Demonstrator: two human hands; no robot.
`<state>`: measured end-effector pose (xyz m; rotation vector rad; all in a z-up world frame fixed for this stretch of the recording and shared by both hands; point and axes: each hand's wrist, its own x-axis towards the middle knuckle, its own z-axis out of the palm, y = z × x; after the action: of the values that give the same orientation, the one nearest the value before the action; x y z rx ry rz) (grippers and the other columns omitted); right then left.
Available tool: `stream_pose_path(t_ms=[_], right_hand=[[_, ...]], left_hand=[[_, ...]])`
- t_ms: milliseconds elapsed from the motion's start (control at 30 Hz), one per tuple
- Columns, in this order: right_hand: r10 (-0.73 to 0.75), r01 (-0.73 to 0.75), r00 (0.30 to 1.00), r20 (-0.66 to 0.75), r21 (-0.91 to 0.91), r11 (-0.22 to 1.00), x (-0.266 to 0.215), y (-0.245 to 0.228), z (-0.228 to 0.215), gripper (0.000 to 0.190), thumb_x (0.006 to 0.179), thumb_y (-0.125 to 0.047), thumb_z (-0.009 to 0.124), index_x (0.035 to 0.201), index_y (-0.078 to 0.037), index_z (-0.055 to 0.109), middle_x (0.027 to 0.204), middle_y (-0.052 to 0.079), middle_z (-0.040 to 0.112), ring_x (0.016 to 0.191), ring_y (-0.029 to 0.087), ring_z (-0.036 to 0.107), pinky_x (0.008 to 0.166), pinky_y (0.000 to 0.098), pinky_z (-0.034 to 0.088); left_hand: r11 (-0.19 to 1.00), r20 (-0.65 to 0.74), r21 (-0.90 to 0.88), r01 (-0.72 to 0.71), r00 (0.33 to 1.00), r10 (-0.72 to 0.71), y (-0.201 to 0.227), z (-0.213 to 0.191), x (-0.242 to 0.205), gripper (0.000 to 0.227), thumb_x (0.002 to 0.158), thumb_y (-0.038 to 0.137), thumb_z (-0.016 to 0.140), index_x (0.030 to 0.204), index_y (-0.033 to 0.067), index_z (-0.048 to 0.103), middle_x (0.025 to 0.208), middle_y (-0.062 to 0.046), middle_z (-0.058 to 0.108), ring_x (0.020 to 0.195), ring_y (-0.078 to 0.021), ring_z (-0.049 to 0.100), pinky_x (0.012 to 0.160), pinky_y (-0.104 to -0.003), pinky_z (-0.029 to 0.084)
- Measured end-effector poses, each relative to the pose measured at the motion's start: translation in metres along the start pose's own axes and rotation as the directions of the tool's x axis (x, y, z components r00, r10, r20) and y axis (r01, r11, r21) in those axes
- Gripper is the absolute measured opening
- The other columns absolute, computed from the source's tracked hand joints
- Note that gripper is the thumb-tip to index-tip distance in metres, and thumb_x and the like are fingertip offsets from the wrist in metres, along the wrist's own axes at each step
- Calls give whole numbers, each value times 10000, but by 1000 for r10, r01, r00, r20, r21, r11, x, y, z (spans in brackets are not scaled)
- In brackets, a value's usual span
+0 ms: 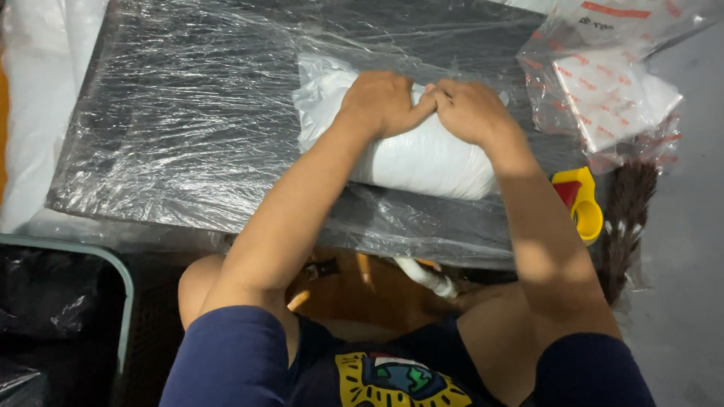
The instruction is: Packaging a soft white item into a clear plastic bag, sealing it with tape, and then placing it into a black plastic mailer.
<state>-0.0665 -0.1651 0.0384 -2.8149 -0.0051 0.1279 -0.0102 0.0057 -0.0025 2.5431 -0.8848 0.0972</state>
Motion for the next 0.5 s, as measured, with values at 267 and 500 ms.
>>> stream_pose_path(t_ms=[267,500], right_hand=[[66,-67,998,20,40,997,1,-2,-1,468,952,-306,394,1189,-98,740,1300,122,696,1136,427,619,945,515,465],[-33,32,999,42,17,999,-1,-5,2,456,926,-240,367,1097,-140,777,1348,75,683,1165,422,603,975,518,454]], left_hand=[[997,122,8,75,990,-75,-1,9,8,850,941,659,294,1296,-20,663,1170,-233,723,1157,-377,652,1028,-458,439],[997,44,-27,-69,997,70,-12,17,2,810,975,614,281,1013,-28,773,1496,-258,501,1477,-417,311,1187,-623,185]])
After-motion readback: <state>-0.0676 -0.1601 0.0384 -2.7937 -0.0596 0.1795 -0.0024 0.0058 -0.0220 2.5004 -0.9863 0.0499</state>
